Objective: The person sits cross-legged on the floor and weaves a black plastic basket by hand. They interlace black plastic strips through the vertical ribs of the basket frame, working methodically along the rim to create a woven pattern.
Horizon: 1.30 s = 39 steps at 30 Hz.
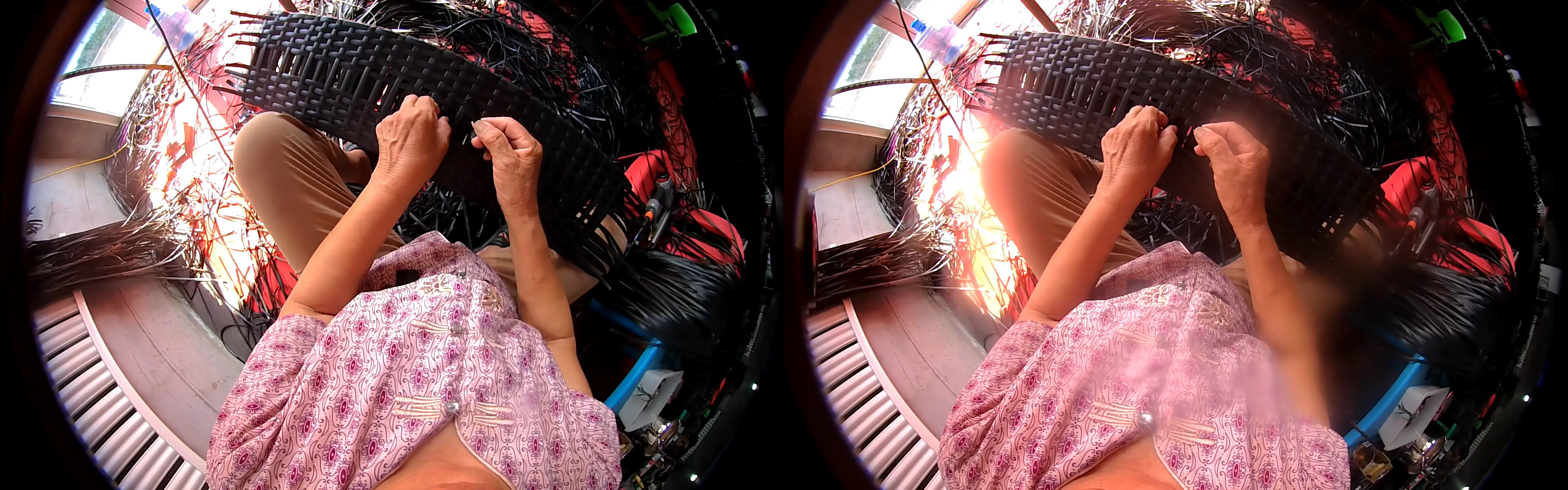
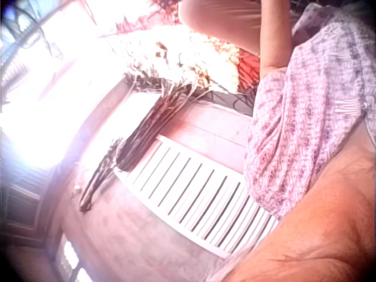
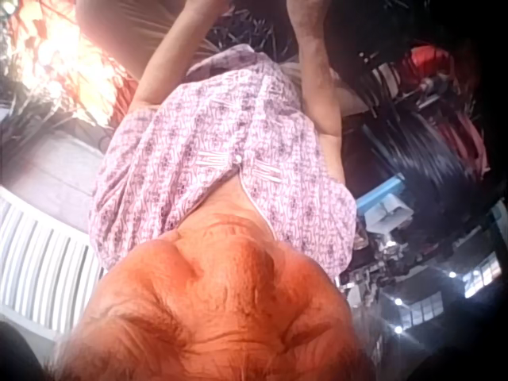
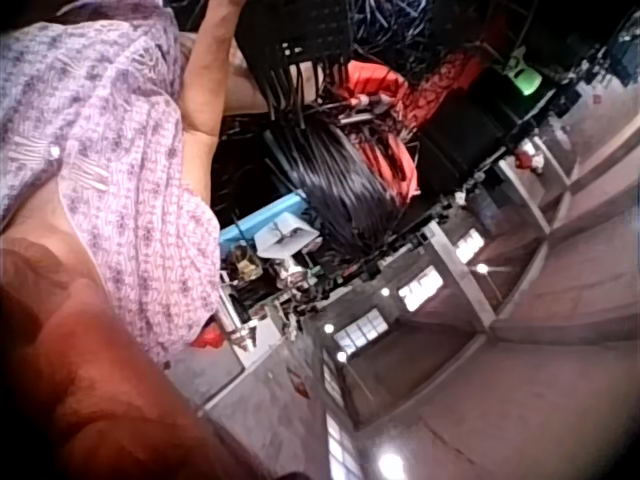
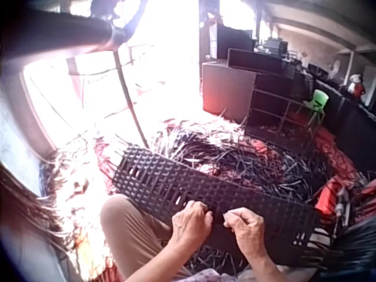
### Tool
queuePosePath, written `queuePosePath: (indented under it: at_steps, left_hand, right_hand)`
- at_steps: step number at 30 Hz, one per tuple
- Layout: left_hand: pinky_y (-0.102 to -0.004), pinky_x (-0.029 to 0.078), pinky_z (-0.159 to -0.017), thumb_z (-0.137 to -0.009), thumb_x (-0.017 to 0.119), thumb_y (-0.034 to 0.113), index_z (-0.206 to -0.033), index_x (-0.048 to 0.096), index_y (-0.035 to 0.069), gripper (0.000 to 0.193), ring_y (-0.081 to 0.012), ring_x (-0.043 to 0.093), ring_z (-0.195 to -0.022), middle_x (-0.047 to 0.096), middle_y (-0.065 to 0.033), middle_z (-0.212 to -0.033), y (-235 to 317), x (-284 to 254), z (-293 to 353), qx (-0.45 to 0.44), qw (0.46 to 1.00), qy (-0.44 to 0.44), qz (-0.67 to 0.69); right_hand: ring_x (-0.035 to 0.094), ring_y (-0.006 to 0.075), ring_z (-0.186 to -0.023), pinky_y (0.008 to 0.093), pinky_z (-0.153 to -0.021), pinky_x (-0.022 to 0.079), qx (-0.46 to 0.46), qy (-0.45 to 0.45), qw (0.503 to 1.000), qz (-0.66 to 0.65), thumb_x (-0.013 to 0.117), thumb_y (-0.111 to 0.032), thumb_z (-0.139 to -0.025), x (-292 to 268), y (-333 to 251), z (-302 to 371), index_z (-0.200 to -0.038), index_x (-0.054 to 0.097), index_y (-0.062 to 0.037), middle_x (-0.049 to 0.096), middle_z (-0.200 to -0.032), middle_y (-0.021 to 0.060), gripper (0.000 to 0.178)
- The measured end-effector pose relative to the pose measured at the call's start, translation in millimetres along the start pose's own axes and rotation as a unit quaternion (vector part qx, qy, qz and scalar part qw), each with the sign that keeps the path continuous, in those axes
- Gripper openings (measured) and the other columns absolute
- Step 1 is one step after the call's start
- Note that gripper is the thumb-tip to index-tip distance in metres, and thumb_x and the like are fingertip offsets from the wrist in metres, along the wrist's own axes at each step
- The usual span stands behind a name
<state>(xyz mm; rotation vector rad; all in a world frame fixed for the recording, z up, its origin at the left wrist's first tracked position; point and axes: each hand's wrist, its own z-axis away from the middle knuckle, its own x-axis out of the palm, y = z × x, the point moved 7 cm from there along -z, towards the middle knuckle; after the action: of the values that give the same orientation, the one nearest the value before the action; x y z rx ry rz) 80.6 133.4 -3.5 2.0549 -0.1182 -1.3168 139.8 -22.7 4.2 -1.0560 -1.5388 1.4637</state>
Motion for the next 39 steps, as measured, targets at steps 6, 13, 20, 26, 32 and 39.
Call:
queuePosePath:
  at_steps: [6,13,20,26,32,39]
  left_hand:
    - [-0.0458,0.054,-0.078,-0.088,0.068,0.024,-0.093,0.07,0.004,0.021,-0.0356,0.069,-0.087,0.069,-0.014,-0.095,1.3,-0.2,0.1,-0.002,1.0,-0.001,-0.005]
    - [-0.0462,0.054,-0.08,-0.09,0.067,0.022,-0.105,0.069,0.005,0.023,-0.0361,0.069,-0.09,0.068,-0.0147,-0.102,2.8,1.5,5.7,0.012,0.999,-0.032,-0.03]
    - [-0.0479,0.055,-0.074,-0.089,0.066,0.019,-0.099,0.063,0.002,0.02,-0.0384,0.069,-0.083,0.065,-0.0163,-0.099,5.3,5.8,6.1,0.03,0.999,-0.001,-0.028]
    - [-0.048,0.055,-0.073,-0.089,0.067,0.019,-0.099,0.061,0.003,0.02,-0.0386,0.068,-0.08,0.063,-0.0168,-0.098,8.6,4.5,5.7,0.024,0.999,0.002,-0.023]
    - [-0.0477,0.054,-0.072,-0.089,0.069,0.021,-0.099,0.061,0.004,0.021,-0.0378,0.069,-0.08,0.064,-0.015,-0.098,10.4,1.3,5.4,0.03,0.999,-0.004,-0.035]
    - [-0.0477,0.055,-0.07,-0.089,0.068,0.023,-0.095,0.062,0.004,0.02,-0.0375,0.069,-0.078,0.065,-0.0148,-0.095,8.7,2.0,5.0,0.029,0.999,0.019,-0.025]
  right_hand:
    - [0.058,0.0045,-0.068,0.0218,-0.063,0.046,-0.002,-0.007,0.999,0.052,0.071,-0.013,-0.093,3.5,-1.7,-1.1,-0.092,0.074,0.0003,0.067,-0.074,-0.0011,0.014]
    - [0.06,0.0058,-0.068,0.0239,-0.064,0.048,0.011,-0.005,0.997,0.071,0.07,-0.012,-0.093,3.3,-2.6,-2.7,-0.089,0.073,0.0028,0.067,-0.071,0.0006,0.016]
    - [0.062,0.0072,-0.068,0.0247,-0.065,0.05,-0.006,-0.006,0.998,0.068,0.069,-0.012,-0.093,2.2,-2.7,-1.8,-0.089,0.073,0.0028,0.069,-0.072,0.0021,0.016]
    - [0.063,0.0074,-0.07,0.0245,-0.066,0.05,0.005,-0.004,0.998,0.069,0.069,-0.012,-0.093,-0.3,-2.9,-1.9,-0.089,0.073,0.0026,0.069,-0.073,0.0025,0.016]
    - [0.063,0.0074,-0.07,0.0244,-0.067,0.051,0.011,-0.004,0.998,0.059,0.069,-0.013,-0.093,-1.2,-0.2,-2.8,-0.089,0.073,0.0023,0.07,-0.074,0.0031,0.016]
    - [0.063,0.0068,-0.067,0.0242,-0.063,0.051,-0.033,-0.001,0.994,0.106,0.071,-0.012,-0.093,2.2,-1.0,-3.4,-0.088,0.073,0.0006,0.069,-0.072,0.0001,0.014]
